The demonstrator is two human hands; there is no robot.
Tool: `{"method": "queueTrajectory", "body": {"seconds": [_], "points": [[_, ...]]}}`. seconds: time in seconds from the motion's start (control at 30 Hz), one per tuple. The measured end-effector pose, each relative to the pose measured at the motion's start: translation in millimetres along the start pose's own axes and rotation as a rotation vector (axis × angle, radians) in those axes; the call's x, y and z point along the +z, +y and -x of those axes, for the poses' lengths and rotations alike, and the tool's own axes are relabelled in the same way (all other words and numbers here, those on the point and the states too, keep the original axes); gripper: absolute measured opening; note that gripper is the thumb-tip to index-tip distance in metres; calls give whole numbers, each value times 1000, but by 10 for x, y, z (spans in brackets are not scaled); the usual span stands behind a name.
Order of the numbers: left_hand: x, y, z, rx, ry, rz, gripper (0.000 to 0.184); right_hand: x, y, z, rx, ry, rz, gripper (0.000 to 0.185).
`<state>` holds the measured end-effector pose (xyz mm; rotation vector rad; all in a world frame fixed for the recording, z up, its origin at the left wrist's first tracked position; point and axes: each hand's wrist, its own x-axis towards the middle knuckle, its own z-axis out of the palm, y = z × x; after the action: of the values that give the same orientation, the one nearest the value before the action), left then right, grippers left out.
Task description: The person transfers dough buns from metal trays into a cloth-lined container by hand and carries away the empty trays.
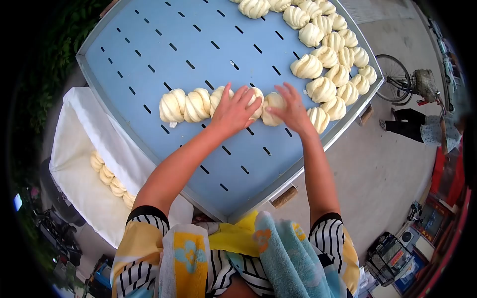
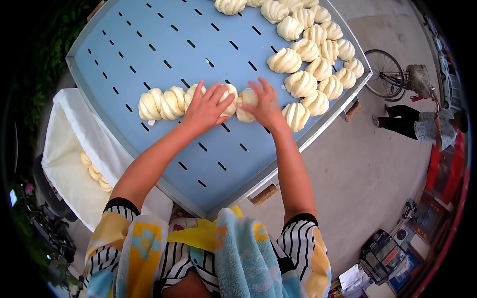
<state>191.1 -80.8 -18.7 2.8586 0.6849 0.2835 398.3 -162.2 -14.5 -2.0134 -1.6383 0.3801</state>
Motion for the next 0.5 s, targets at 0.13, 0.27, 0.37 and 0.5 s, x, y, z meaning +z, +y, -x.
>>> {"method": "queueTrajectory", "body": {"seconds": [0.13,0.27,0.37,0.5], "points": [[-33,33,25,-3,11,19,74,125,-36,-637,177,-119,-90,28],[-41,5,23,-14,-11,34,81,544,-71,-844,139,-173,-59,17],[-32,12,40,-15,-6,29,83,654,-112,-926,140,-189,45,15],[-50,94,15,-23,0,37,87,529,-111,-941,77,-138,12,13]]}}
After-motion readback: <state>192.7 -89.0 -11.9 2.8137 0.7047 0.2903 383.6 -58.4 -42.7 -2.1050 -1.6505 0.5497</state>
